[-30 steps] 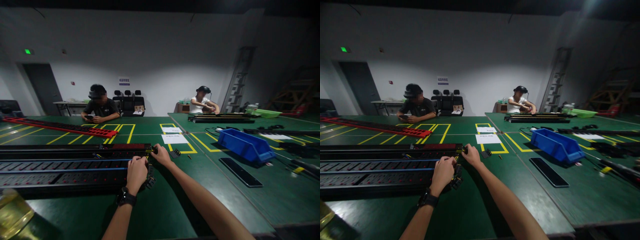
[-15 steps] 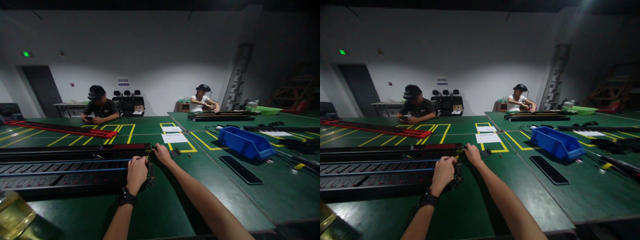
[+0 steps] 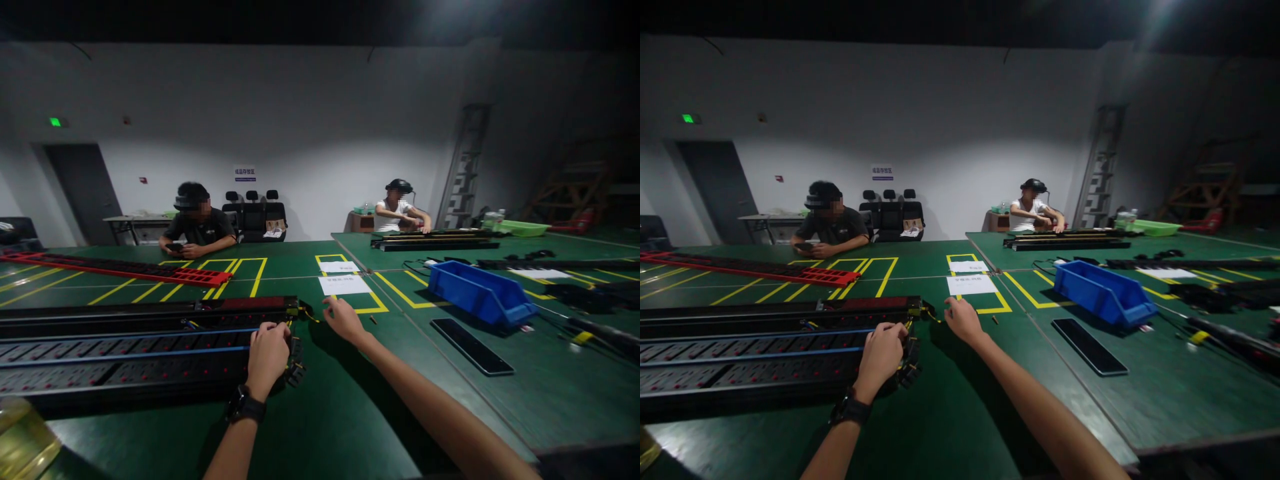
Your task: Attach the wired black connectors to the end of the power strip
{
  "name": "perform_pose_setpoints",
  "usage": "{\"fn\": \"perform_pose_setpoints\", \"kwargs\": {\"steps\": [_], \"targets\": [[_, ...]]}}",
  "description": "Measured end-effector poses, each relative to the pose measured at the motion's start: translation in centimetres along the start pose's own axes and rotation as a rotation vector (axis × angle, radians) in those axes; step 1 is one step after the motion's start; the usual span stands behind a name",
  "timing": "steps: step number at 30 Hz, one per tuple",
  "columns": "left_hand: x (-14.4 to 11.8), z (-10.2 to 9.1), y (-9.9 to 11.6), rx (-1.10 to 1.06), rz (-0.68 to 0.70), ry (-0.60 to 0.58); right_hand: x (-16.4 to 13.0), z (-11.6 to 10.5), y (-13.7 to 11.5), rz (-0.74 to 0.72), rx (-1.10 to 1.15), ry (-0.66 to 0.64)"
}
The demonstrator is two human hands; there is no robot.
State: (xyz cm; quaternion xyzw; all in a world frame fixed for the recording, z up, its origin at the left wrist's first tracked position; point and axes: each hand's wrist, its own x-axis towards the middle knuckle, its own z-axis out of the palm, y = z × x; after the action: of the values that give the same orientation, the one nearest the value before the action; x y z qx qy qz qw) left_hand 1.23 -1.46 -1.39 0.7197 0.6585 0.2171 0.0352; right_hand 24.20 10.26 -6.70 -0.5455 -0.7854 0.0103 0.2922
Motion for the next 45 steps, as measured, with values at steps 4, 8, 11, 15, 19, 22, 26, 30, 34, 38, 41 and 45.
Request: {"fn": "perform_pose_setpoints", "kwargs": {"steps": [4, 8, 11, 15, 19, 22, 26, 30, 34, 38, 41, 45], "targets": [[0.2, 0.1, -0.2, 0.0, 0.002, -0.018, -1.9, -3.3, 3.4, 0.139, -0.141, 0.08], [0.4, 0.2, -0.4, 0.018, 0.002, -0.008, -3.7, -5.4, 5.8, 0.359, -0.222, 0.066], [0.5, 0.4, -0.6, 0.006, 0.004, 0.003, -4.4, -5.9, 6.3, 0.475, -0.249, 0.031], [0.6, 0.6, -0.9, -0.008, 0.007, 0.008, -4.5, -5.3, 6.1, 0.548, -0.267, -0.033], [0.6, 0.6, -0.9, 0.007, 0.008, 0.01, -4.3, -4.6, 6.0, 0.558, -0.287, -0.075], [0.4, 0.5, -0.8, 0.013, 0.004, 0.007, -4.3, -4.3, 6.0, 0.542, -0.299, -0.1], [0.4, 0.6, -0.8, -0.015, -0.014, 0.009, -4.4, -4.0, 6.1, 0.479, -0.282, -0.087], [0.8, 1.1, -1.3, -0.11, -0.054, 0.02, -4.5, -3.5, 6.5, 0.479, -0.085, 0.058], [1.6, 1.1, -1.9, -0.221, -0.072, 0.032, -4.1, -3.0, 6.2, 0.321, 0.224, 0.251], [3.1, 0.0, -2.3, -0.236, -0.074, 0.027, -3.2, -2.3, 3.2, 0.254, 0.522, 0.282], [4.9, -1.1, -2.0, -0.204, -0.011, 0.038, -2.3, -1.4, -0.3, 0.205, 0.702, 0.155], [7.5, -2.0, -1.1, -0.371, 0.277, -0.146, -0.7, 0.0, -4.4, 0.158, 0.911, 0.04]]}}
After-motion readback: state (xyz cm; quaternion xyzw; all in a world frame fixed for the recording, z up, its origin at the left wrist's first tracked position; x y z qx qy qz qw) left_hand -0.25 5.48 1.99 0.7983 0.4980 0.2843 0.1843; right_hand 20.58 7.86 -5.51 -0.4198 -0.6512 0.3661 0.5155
